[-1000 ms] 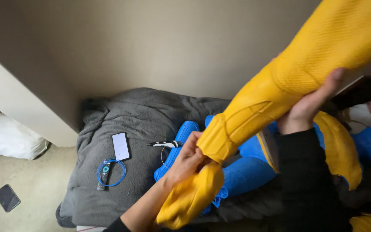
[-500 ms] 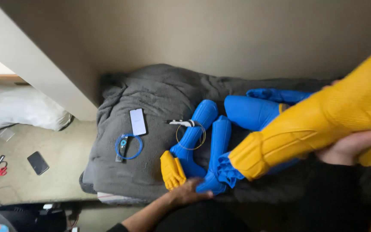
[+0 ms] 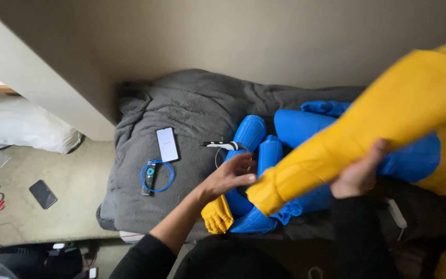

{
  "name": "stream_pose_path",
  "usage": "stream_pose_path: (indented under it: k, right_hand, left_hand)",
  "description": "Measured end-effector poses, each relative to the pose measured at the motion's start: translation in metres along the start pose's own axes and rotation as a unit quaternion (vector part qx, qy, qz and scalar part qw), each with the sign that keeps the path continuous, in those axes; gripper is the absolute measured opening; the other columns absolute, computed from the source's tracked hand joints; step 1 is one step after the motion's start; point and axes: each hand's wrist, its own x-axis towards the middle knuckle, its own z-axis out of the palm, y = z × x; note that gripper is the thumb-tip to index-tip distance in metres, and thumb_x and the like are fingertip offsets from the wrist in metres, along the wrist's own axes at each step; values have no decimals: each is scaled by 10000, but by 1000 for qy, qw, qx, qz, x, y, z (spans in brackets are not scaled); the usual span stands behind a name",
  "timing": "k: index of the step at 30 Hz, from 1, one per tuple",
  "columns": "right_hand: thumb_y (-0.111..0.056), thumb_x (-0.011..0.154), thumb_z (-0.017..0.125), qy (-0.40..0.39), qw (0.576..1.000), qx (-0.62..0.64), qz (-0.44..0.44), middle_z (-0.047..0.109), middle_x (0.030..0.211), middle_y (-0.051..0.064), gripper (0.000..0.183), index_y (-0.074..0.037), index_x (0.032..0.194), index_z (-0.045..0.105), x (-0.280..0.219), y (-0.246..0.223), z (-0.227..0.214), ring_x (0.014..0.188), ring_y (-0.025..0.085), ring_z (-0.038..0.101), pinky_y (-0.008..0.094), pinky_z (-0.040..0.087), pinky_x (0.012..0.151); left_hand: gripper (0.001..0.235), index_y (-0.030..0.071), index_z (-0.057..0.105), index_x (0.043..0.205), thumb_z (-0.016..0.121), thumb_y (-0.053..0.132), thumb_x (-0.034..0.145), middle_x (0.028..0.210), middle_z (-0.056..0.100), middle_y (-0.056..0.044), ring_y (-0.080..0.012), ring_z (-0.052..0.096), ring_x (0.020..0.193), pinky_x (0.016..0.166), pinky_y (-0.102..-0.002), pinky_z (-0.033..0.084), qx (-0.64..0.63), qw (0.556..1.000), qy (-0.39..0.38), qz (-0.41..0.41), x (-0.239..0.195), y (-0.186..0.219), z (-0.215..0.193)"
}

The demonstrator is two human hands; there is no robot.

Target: Assembling and finishing 3D printed components of a large figure using a 3D pen and manual joining.

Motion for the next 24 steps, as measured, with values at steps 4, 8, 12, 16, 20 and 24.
stream_pose_path:
  k: [4,8,12,16,20,24]
  right_hand:
    - [-616,975,606,-9,998,-6,67,530,1502,128,808,-53,1526,426,4,45,71,1356,298,553,450,458,1163]
    - [-540,1007,683,-38,996,-74,37,561,1470,119,766,-3,1505,460,-1,77,118,1330,258,561,421,478,1141]
    - [-523,938,703,-184,968,-5,172,536,1464,51,827,-77,1542,355,-20,98,135,1337,199,510,376,437,1105]
    - [-375,798,803,-218,924,-127,286,602,1296,127,892,-61,1490,335,-119,275,30,1190,225,591,405,520,969]
    - [-346,689,904,-224,846,-340,345,680,1217,179,959,-32,1448,410,-268,360,-35,1051,265,713,388,591,900]
    - [-425,546,1001,-290,758,-471,345,692,1208,172,1087,-55,1398,437,-317,367,-35,1091,317,685,410,551,936]
  left_hand:
    - [1072,19,365,1573,897,438,742,1435,562,-176,-261,550,1336,1129,-376,420,58,983,-153,77,6,57,-8]
    - [939,-15,512,1426,940,340,668,1301,680,-160,-237,635,1218,1057,-377,501,83,993,-74,40,-11,81,-13]
    - [885,33,511,1429,911,239,667,1218,685,-93,-190,665,1093,966,-354,546,-72,996,19,47,-23,61,-28]
    - [774,43,539,1371,892,187,697,1154,692,-64,-168,677,1011,882,-345,584,-130,977,165,22,-42,47,-49]
    - [722,31,547,1365,876,149,733,1141,687,-77,-189,669,1005,880,-353,573,-162,961,224,18,-75,13,-63]
    - [684,48,521,1361,840,159,765,1141,678,-71,-189,674,1011,876,-357,583,-189,939,283,51,-95,21,-74]
